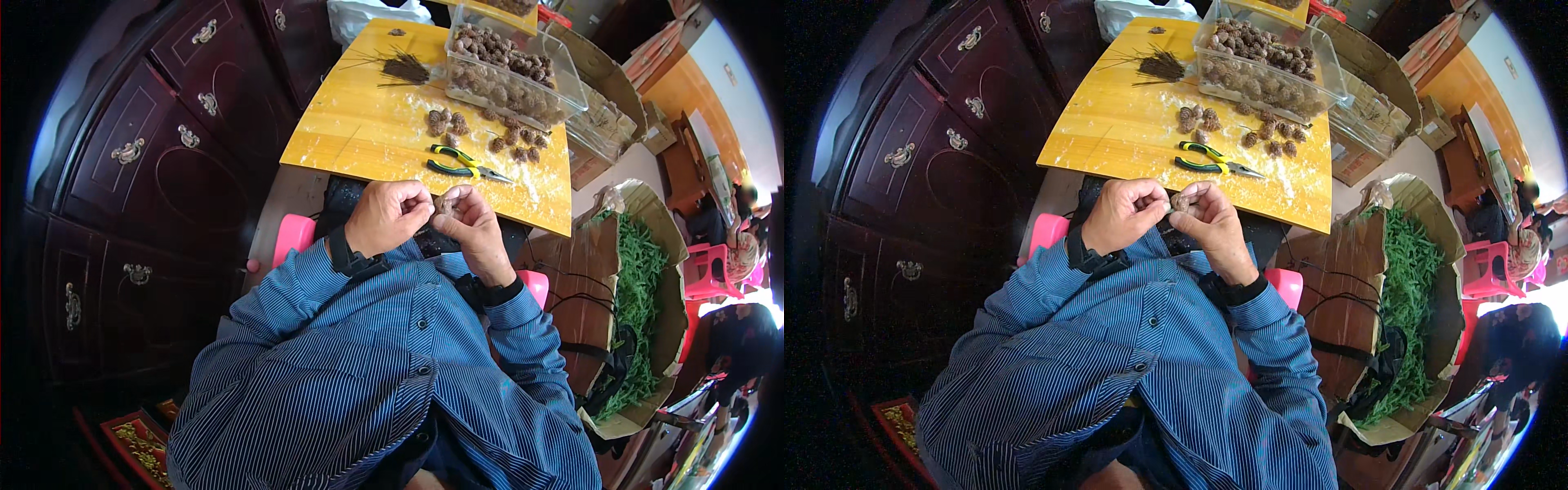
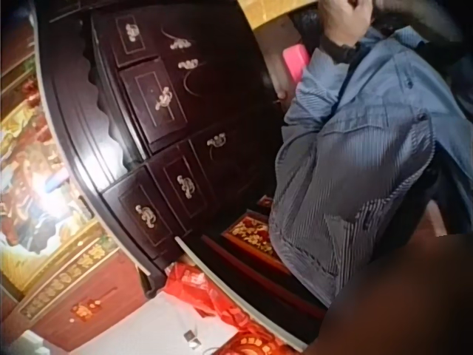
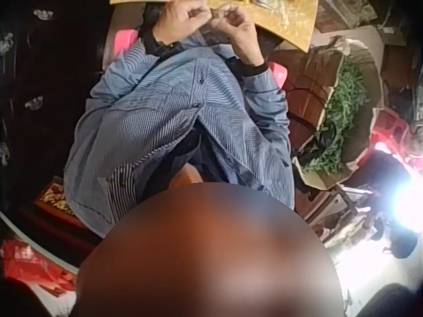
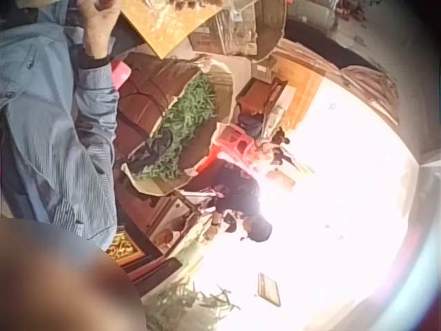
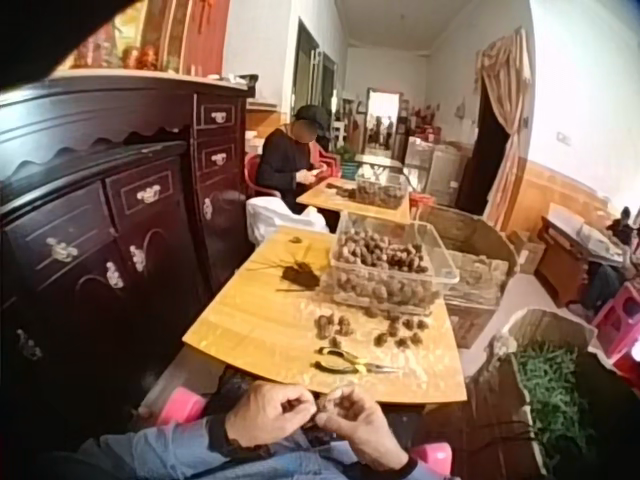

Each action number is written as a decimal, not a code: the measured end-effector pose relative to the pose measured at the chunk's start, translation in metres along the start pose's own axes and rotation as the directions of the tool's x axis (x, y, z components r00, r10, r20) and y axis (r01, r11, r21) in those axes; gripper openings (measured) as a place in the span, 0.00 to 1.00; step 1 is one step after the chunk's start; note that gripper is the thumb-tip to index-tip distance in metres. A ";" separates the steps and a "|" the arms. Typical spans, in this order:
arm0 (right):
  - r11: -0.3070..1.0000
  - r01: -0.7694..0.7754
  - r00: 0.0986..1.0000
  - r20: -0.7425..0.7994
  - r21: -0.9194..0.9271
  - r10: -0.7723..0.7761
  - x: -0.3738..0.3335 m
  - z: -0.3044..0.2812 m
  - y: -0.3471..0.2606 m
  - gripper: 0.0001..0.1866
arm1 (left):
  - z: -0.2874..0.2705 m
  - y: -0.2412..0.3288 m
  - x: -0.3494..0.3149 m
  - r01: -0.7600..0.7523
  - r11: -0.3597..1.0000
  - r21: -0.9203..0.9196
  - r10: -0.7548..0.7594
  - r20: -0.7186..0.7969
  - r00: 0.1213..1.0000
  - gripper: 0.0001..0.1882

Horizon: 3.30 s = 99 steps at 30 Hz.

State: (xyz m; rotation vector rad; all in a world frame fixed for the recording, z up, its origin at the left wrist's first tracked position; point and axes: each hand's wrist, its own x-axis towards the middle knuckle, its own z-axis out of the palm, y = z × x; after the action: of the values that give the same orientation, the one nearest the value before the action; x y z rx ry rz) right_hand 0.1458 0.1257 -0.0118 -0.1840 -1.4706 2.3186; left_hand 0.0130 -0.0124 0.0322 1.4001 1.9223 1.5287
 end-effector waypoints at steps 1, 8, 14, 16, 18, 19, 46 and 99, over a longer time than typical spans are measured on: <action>1.000 0.003 1.000 0.000 -0.001 -0.003 -0.001 -0.001 0.001 0.17 | 0.001 -0.001 0.000 -0.003 1.000 0.001 0.003 0.001 1.000 0.05; 0.999 0.002 1.000 0.029 0.041 -0.003 -0.003 0.003 0.000 0.18 | 0.000 -0.004 -0.002 -0.050 0.999 0.002 0.050 0.004 0.999 0.03; 1.000 -0.017 1.000 0.011 0.013 0.016 -0.006 0.011 -0.006 0.18 | 0.000 -0.001 -0.005 -0.046 0.998 0.033 0.047 -0.008 0.999 0.03; 0.998 -0.048 0.998 0.044 0.027 0.047 -0.007 0.010 -0.007 0.16 | 0.001 -0.002 -0.006 -0.059 0.997 0.048 0.060 -0.026 0.998 0.03; 0.998 -0.061 0.998 0.017 0.032 0.061 -0.007 0.011 -0.006 0.15 | 0.002 -0.004 -0.004 -0.076 0.995 0.067 0.079 -0.037 0.996 0.03; 0.996 -0.076 0.997 -0.013 0.036 0.076 -0.007 0.011 -0.005 0.13 | 0.003 -0.004 -0.003 -0.092 0.992 0.083 0.096 -0.045 0.994 0.03; 0.954 -0.087 0.996 0.003 0.286 0.090 -0.003 -0.002 0.000 0.12 | 0.006 -0.011 0.003 -0.032 0.999 -0.010 0.032 0.018 0.999 0.02; 0.966 -0.218 0.952 0.248 0.138 0.179 -0.007 0.001 -0.004 0.13 | -0.017 -0.017 0.004 0.387 0.760 -0.523 -0.163 0.423 0.892 0.22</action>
State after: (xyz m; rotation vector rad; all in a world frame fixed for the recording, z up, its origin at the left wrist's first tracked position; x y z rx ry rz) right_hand 0.1533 0.1233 -0.0084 -0.0133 -1.4140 2.6906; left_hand -0.0097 -0.0178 0.0250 0.9607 1.2013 1.4313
